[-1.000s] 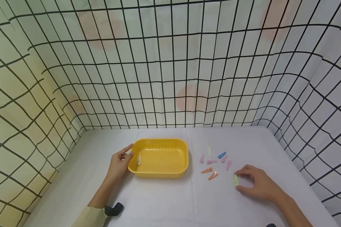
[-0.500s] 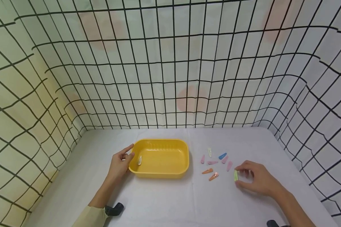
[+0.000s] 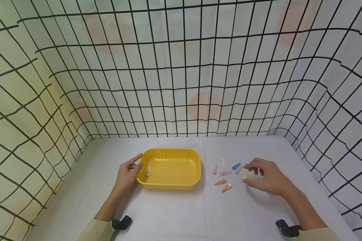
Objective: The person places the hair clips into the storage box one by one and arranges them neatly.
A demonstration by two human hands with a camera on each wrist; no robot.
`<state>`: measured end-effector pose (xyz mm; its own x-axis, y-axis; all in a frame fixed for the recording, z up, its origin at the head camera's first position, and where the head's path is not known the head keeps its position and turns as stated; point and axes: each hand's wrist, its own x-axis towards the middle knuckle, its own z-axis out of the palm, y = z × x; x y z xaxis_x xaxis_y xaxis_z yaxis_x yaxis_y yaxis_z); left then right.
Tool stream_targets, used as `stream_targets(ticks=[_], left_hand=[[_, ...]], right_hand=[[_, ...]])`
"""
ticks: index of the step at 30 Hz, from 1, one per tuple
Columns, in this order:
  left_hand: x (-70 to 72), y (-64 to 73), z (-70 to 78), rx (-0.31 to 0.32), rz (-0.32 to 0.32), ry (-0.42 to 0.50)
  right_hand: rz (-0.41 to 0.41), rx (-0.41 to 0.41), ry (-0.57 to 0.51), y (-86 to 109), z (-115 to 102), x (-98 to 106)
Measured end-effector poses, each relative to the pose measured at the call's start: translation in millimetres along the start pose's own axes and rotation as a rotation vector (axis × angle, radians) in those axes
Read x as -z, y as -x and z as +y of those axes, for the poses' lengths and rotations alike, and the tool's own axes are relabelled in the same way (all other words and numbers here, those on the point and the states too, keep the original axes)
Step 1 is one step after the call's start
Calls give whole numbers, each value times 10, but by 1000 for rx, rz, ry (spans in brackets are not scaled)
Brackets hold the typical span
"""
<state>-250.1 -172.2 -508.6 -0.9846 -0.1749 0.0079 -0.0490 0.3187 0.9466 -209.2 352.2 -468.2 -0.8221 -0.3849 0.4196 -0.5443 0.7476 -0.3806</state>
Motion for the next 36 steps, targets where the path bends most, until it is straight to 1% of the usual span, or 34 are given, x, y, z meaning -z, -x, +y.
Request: stream_targets(ticks=[6,11,14,19,24,30,36], left_hand=[[10,7,-1,-2,-5,9],[18,6,-15,-10,-14,21],[18,8,-25,-17,-17,31],[15,8,-32,-18,-21,37],[23,10,-31,-17,-17,29],[37,19,-36,-46,-24,45],[39,27,-39,-50,-35,58]], right_hand=[[-2,4,11,-247,-153,-18],[4,37,-27,-436,-300,-89],[-2,39,-55,-540,-389,-139],[-10,52,-68,-704,-519,-219],[-17,68,-102,-850,-619,-309],[-53,64,-164,-995,-742,-447],[-74,76,-197,-1137,-881,-598]])
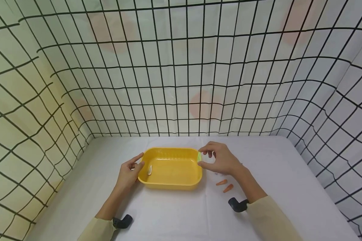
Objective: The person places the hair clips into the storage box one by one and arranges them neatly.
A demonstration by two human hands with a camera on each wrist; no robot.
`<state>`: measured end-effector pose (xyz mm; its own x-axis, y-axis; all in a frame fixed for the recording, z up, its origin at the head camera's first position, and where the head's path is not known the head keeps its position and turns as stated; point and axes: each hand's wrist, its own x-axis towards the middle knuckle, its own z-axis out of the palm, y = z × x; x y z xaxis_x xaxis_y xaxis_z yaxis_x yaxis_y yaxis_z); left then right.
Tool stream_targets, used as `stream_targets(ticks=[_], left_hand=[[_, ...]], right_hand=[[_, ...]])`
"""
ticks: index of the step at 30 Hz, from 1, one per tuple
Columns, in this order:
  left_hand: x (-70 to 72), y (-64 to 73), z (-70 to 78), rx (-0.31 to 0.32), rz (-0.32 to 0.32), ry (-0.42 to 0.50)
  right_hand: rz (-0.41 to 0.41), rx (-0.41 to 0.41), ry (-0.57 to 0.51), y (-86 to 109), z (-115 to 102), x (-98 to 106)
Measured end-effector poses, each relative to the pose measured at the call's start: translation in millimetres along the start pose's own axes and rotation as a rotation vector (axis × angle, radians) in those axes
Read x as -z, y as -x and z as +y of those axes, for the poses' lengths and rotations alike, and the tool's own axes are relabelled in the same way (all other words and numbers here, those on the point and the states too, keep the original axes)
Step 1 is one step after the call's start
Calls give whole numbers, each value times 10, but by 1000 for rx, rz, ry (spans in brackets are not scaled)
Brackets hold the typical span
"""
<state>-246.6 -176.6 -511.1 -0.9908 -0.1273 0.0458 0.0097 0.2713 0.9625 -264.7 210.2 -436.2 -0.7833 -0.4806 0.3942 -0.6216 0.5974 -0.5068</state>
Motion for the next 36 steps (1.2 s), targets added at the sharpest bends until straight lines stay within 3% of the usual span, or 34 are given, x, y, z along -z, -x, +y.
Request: stream_targets(ticks=[8,17,25,36], left_hand=[[10,-4,-17,0,-7,3],[1,-14,-7,44,-3,-6],[-4,-9,-4,32,-1,-21],[-7,-7,28,46,5,-21]], right_hand=[[-49,2,-51,-196,-147,-199],[-106,-29,-93,-334,-248,-475],[-134,-48,-118,-427,-314,-629],[-201,-99,-75,-589,-424,-853]])
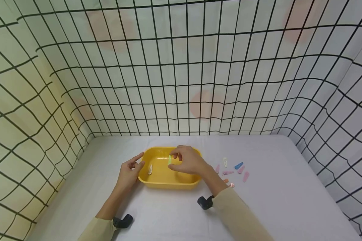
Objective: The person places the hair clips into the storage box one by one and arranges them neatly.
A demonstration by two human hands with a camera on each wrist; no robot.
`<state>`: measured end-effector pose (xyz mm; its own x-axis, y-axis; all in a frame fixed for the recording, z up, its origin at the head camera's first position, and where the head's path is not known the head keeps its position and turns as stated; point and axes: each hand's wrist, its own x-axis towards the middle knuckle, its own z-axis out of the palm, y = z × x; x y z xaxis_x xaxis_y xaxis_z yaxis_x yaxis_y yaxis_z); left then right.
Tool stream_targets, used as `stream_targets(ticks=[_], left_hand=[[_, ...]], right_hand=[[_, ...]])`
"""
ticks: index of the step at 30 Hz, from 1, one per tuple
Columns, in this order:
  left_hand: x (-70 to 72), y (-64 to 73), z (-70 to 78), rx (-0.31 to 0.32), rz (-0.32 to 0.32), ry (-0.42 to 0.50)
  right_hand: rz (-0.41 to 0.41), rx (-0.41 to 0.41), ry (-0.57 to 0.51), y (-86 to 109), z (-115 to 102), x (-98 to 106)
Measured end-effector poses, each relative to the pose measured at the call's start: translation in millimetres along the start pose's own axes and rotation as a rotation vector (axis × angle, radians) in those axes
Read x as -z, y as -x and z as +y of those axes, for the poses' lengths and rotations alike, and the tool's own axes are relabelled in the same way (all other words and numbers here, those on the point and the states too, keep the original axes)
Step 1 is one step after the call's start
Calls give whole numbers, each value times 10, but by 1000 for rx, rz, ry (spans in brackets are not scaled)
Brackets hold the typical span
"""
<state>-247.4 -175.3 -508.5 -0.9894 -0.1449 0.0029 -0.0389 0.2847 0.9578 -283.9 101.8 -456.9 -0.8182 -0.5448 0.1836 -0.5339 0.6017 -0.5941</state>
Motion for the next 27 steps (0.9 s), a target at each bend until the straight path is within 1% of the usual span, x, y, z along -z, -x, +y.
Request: stream_targets(ticks=[5,7,13,16,20,23,27], left_hand=[[1,-8,-3,-12,0,5],[-1,-12,-8,-16,0,8],[-19,-25,-7,-6,4,3],[-24,-25,1,5,8,2],[-17,-24,1,-3,9,11],[-11,-24,-10,-11,8,17],[-5,-24,-17,-11,5,19]], right_hand=[[-31,-14,10,-93,-71,-102],[-40,-21,-1,-124,-101,-140],[-50,-53,-21,-215,-167,-253],[-51,-50,-11,-266,-166,-327],[-41,-27,-33,-339,-142,-427],[-52,-40,-39,-389,-122,-490],[-84,-59,-13,-437,-116,-538]])
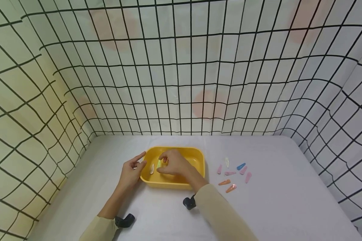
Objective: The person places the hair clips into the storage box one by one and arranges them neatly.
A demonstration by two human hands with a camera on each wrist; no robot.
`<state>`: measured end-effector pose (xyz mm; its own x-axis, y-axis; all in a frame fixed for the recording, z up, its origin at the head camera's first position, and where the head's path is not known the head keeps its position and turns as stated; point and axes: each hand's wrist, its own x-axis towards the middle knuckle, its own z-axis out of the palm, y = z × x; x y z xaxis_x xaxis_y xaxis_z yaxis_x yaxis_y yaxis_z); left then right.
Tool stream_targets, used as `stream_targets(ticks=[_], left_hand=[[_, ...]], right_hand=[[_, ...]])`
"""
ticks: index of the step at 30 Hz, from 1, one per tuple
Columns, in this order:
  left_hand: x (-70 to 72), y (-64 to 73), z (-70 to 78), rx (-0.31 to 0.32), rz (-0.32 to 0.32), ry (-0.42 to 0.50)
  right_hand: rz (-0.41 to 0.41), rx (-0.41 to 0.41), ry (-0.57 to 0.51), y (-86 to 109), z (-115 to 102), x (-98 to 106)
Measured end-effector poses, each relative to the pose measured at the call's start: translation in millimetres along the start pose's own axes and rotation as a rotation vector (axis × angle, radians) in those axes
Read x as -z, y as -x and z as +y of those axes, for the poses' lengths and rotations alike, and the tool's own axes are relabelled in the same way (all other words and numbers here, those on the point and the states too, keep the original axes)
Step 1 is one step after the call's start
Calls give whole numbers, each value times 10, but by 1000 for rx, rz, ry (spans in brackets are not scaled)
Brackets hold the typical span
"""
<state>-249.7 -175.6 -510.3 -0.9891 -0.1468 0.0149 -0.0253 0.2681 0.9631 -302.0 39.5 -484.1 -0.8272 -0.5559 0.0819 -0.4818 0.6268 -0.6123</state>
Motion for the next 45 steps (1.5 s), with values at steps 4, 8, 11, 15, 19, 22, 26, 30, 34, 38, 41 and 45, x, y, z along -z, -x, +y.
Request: stream_targets(ticks=[4,8,11,15,19,22,26,30,34,38,41,45], left_hand=[[-3,-9,7,1,2,1],[-28,-15,9,-11,-5,1],[-59,-13,18,-18,-18,6],[-71,-21,22,-13,-12,19],[-64,-22,29,-12,-4,24],[-56,-12,32,-16,-7,29],[-40,-3,14,-30,-7,22],[-29,-5,-7,-37,-4,15],[-24,-9,-13,-27,0,24],[-19,-7,-16,-16,1,25],[-16,-2,-16,-11,1,16],[-4,4,-16,-11,-1,6]], right_hand=[[-15,17,18,-42,-31,-18],[-35,25,28,-68,2,-77],[-52,16,23,-58,38,-110],[-59,13,36,-60,50,-126],[-61,26,65,-77,50,-147],[-69,22,78,-77,35,-162],[-79,20,78,-63,1,-176],[-77,19,80,-49,-26,-186],[-77,9,78,-51,-35,-194],[-83,0,79,-58,-26,-203],[-89,-7,76,-59,-18,-211],[-94,-15,60,-53,-22,-215]])
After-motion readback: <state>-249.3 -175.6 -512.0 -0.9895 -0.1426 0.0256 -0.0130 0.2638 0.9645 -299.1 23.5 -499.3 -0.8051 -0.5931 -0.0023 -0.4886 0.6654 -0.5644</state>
